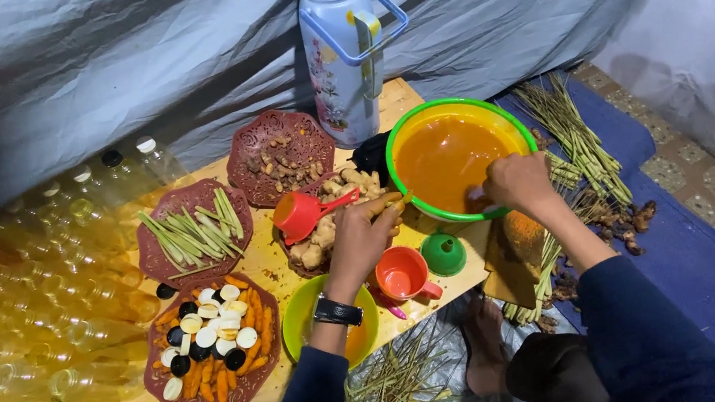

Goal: The person pours liquid from a thermos into a small bowl, stirs the mixture, and then pours it into a larger bowl. They continue to stir the contents of the large bowl and add more liquid from the thermos.

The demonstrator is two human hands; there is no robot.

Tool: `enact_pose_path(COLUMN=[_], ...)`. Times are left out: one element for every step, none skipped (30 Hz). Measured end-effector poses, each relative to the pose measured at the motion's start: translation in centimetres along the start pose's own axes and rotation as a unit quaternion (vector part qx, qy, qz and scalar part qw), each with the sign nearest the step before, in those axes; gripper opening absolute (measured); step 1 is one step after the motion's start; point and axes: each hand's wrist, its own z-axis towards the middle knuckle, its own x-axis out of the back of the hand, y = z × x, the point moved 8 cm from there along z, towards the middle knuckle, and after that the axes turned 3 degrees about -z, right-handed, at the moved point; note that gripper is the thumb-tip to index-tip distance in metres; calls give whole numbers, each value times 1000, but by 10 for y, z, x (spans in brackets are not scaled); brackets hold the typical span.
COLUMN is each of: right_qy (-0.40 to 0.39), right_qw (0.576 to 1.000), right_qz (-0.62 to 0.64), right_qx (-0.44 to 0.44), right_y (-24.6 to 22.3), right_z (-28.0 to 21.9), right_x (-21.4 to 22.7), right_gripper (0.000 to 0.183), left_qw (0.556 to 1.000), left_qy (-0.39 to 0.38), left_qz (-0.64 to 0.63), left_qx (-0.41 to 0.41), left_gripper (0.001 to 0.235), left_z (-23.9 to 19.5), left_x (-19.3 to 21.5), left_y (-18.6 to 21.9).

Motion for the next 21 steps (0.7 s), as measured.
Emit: enact_pose_path(right_qy=[0,-25,-51,-51,-56,-61,-61,-30,1,1,35,69,69,91,114,114,129,143,143,124,103], right_qw=[1000,999,998,998,995,989,989,981,969,969,966,963,963,973,980,980,985,988,988,992,992], right_qz=[0,6,12,12,70,127,127,183,238,238,242,247,247,203,159,159,104,49,49,-13,-75], right_qx=[-1,22,46,46,48,50,50,62,73,73,79,86,84,61,37,35,39,42,43,30,18], right_y=[-2,-8,-15,-23,-32,-40,-41,-42,-43,-41,-39,-37,-35,-30,-26,-14,-4,4,9,14,19], right_z=[2,3,5,3,1,-2,7,17,26,37,49,61,61,62,63,73,81,89,83,78,71], right_x=[-3,-9,-16,-7,1,10,-1,-7,-12,-33,-47,-60,-60,-58,-55,-70,-83,-97,-87,-81,-74], right_gripper=[23,26,29,29,30,32,32,34,36,36,28,22,22,17,14,14,11,10,10,8,11], left_qw=[1000,1000,1000,1000,1000,1000,1000,1000,1000,1000,1000,999,999,999,999,999,999,999,999,999,999], left_qy=[-1,-2,-2,-1,-1,-1,-1,1,2,1,-2,-5,-7,-6,-5,-6,-8,-9,-9,-9,-8], left_qz=[0,4,7,7,10,14,14,13,11,11,14,18,18,15,12,13,14,16,15,15,14], left_qx=[-1,2,6,6,10,13,13,19,24,25,27,28,28,33,37,36,40,45,44,39,35], left_gripper=[26,26,27,27,27,27,27,27,27,27,28,29,29,29,30,30,30,31,31,31,31], left_z=[0,0,0,1,1,1,2,3,5,5,5,6,6,6,6,7,6,5,5,6,5], left_x=[0,0,0,0,1,1,0,0,-1,-2,-2,-3,-4,-5,-5,-6,-6,-6,-6,-6,-5], left_y=[0,-2,-3,-2,-3,-3,-3,-3,-4,-5,-7,-8,-8,-10,-10,-8,-8,-7,-9,-9,-10])
